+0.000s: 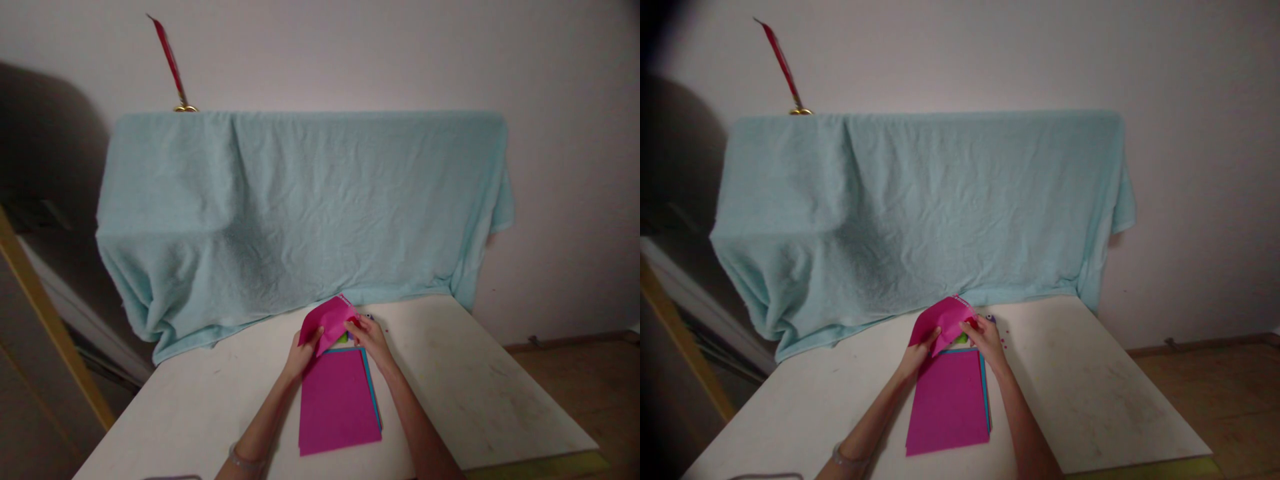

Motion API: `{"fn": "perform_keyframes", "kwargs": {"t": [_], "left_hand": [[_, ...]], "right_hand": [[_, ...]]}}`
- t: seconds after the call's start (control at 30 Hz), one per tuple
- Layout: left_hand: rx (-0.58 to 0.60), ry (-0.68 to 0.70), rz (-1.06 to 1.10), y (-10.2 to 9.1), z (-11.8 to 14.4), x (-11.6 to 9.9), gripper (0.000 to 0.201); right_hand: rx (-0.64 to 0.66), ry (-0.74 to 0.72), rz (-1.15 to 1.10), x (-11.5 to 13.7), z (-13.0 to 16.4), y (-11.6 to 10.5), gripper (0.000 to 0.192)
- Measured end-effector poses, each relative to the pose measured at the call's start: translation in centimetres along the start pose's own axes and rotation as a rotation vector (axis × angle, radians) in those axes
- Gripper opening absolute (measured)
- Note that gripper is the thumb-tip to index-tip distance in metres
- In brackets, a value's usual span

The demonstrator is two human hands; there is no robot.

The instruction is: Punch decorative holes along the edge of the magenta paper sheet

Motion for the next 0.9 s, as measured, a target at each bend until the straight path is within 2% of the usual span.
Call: {"fn": "perform_keyframes", "kwargs": {"t": [0.23,0.3,0.4,0.47,0.63,0.8,0.9], "left_hand": [[0.016,-0.005,-0.005,0.3,0.3,-0.2,0.039],[0.072,0.022,-0.009,0.9,0.5,-0.5,0.036],[0.214,0.093,-0.020,2.3,0.9,-0.9,0.030],[0.255,0.105,0.005,2.8,1.0,-1.1,0.030],[0.230,-0.050,0.272,2.5,0.9,-0.2,0.044],[0.365,-0.129,0.488,3.0,0.7,0.3,0.050],[0.406,-0.103,0.507,3.4,1.1,0.1,0.055]], "right_hand": [[-0.030,-0.043,0.056,0.6,0.0,-0.3,0.038],[-0.071,-0.070,0.106,0.6,0.2,-1.0,0.036],[-0.119,-0.060,0.160,-0.2,0.3,-1.9,0.035],[-0.128,-0.048,0.157,-0.7,0.4,-2.1,0.035],[-0.161,0.009,0.055,-0.9,0.5,-1.8,0.034],[-0.219,0.067,-0.166,-0.8,0.6,-1.1,0.030],[-0.250,0.096,-0.270,-1.1,0.6,-0.7,0.028]]}}
Point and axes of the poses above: each hand's wrist, its own z-axis away from the middle knuckle, its own y-axis out of the palm, x = y × z, the point moved 8 cm from there along -z, towards the middle knuckle, and after that the axes turned 12 degrees about -y, right-handed, at the moved point
